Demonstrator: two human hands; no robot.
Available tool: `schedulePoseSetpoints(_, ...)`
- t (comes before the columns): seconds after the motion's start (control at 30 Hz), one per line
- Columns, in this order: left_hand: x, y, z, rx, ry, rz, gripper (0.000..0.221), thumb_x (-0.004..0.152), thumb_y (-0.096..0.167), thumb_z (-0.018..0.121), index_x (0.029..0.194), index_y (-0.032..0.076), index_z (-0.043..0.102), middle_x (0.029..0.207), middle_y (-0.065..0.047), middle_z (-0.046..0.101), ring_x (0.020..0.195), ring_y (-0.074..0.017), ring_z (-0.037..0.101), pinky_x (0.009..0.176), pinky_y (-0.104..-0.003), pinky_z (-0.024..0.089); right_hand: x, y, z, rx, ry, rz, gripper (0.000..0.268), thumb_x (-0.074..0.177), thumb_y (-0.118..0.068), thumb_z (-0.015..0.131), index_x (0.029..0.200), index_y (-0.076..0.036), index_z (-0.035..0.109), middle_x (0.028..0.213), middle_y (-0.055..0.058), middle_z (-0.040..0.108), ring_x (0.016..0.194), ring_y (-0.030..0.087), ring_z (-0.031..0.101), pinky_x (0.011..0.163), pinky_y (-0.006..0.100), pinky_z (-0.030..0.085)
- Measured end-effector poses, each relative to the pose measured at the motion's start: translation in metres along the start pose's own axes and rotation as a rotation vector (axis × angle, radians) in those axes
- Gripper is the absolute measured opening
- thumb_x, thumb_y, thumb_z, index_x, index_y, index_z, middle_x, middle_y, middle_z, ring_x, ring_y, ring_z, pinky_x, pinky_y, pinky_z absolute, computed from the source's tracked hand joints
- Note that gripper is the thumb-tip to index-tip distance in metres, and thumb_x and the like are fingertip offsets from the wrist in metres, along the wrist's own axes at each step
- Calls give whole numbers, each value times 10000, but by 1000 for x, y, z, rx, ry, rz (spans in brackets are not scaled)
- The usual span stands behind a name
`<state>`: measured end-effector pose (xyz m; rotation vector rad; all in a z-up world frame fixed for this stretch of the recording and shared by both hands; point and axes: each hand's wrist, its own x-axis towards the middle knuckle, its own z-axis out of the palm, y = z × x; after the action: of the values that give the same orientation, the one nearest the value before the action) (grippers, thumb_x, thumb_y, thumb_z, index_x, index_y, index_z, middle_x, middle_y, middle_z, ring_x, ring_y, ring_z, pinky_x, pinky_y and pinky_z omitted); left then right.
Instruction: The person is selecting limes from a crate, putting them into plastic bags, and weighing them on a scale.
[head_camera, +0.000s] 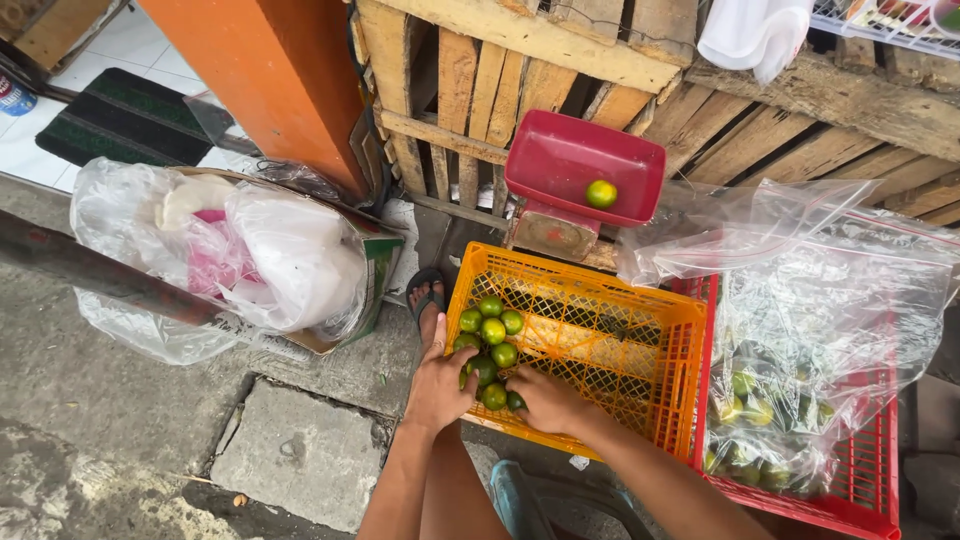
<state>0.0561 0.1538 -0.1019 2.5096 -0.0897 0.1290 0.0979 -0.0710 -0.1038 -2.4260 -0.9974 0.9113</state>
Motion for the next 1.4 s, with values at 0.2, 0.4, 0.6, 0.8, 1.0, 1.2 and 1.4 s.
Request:
schedulePoseSetpoints(0.2,1,10,-11,-28,38,11,272,862,189,719,1109,104,795,1349,-157,684,1534,-293,300,952,-401,598,5,16,-8,192,-3,193,455,892,-226,700,1301,-51,608,1309,195,561,1145,387,651,847,437,595)
schedulePoseSetpoints(0.4,2,15,-19,-64,44,8,265,867,202,707,1094,103,801,1282,-151,721,1545,-270,278,966,-393,593,-26,-6,-127,936,403,227,352,1013,-29,502,1338,-11,635,1095,210,696,842,307,746,723,374,634)
schedulePoseSetpoints(0.6,1,-16,27,-60,82,115,286,834,200,709,1089,85,769,1453,-271,547,1579,-232,161,1126,-457,430,-29,-4,-257,1132,864,223,408,1132,-243,348,1424,-11,514,1144,222,688,791,179,657,700,229,596)
schedulePoseSetpoints(0.8,2,-14,23,-31,85,55,260,829,196,727,1074,124,777,1618,-342,223,1513,-181,348,1030,-416,502,25,10,-296,266,828,445,376,990,-269,651,1349,-181,583,1464,80,569,1353,305,524,1140,506,442)
schedulePoseSetpoints(1.0,1,-11,21,-6,34,16,278,848,207,709,1105,119,767,1647,-327,152,1464,-169,433,1018,-403,516,59,36,-286,105,801,464,364,920,-209,726,1280,-221,677,1270,36,706,1266,300,571,1177,529,274)
schedulePoseSetpoints(1.2,2,-13,24,23,80,35,248,837,221,713,1063,141,774,1646,-330,153,1356,-184,562,963,-397,540,72,49,-267,-35,863,380,309,944,-93,720,1245,-159,703,1204,44,747,1129,272,680,1190,494,265)
schedulePoseSetpoints(1.4,3,-10,18,-10,52,25,235,861,195,698,1071,111,760,1652,-327,137,1460,-210,451,915,-422,575,57,46,-210,-274,1368,-383,209,918,105,599,1000,-51,711,994,44,701,1035,196,596,945,340,347)
